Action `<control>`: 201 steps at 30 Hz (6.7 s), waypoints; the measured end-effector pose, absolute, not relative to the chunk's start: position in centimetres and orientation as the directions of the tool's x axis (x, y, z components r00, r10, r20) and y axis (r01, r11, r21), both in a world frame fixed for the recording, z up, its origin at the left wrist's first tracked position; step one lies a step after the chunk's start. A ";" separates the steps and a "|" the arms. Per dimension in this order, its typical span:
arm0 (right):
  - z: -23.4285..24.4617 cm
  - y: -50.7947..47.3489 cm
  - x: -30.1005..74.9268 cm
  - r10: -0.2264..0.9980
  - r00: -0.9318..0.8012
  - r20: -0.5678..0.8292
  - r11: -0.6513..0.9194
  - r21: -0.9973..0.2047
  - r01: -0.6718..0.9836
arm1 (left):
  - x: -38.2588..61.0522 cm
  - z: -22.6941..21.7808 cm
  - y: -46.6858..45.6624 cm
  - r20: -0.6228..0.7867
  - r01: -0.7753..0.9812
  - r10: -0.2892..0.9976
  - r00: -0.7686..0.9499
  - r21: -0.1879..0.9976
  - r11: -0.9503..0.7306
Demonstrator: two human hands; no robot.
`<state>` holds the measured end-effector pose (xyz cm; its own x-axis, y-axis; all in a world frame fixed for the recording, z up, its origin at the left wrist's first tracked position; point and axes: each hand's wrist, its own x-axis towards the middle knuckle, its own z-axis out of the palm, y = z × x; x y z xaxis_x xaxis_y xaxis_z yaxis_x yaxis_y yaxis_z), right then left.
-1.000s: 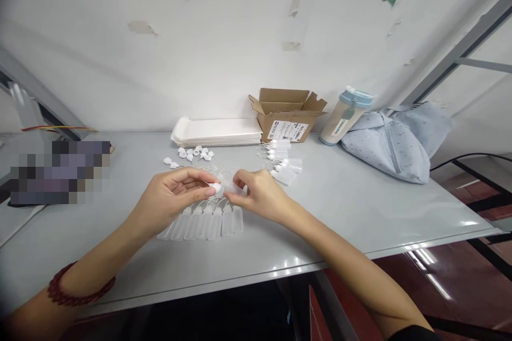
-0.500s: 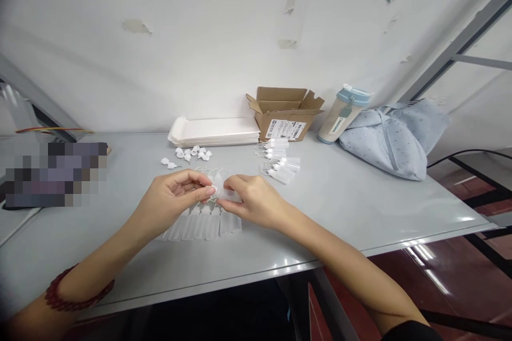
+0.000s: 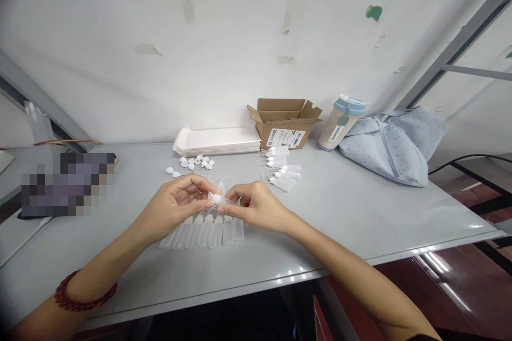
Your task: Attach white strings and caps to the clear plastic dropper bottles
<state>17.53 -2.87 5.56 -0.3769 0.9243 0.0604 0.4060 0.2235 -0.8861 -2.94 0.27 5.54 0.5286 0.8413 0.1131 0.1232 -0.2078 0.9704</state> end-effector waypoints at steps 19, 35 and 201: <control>5.6 -2.7 17.5 0.911 -0.411 0.010 0.145 -0.943 0.299 | -2.8 6.3 0.1 0.009 0.327 0.828 0.561 0.916 -0.231; 4.7 -2.2 17.5 0.860 -0.507 -0.048 0.097 -0.962 0.255 | -3.3 6.6 0.3 0.022 0.294 0.764 0.645 0.916 -0.274; 4.3 -0.1 20.8 0.564 -0.779 -0.273 0.163 -0.888 0.429 | -6.5 5.2 4.3 -0.165 0.230 0.957 0.239 0.967 0.109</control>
<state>20.84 -0.14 4.31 -0.7791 0.5644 -0.2729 0.4291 0.1629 -0.8884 -6.46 4.28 5.23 0.2390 0.9569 -0.1651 0.2305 0.1093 0.9669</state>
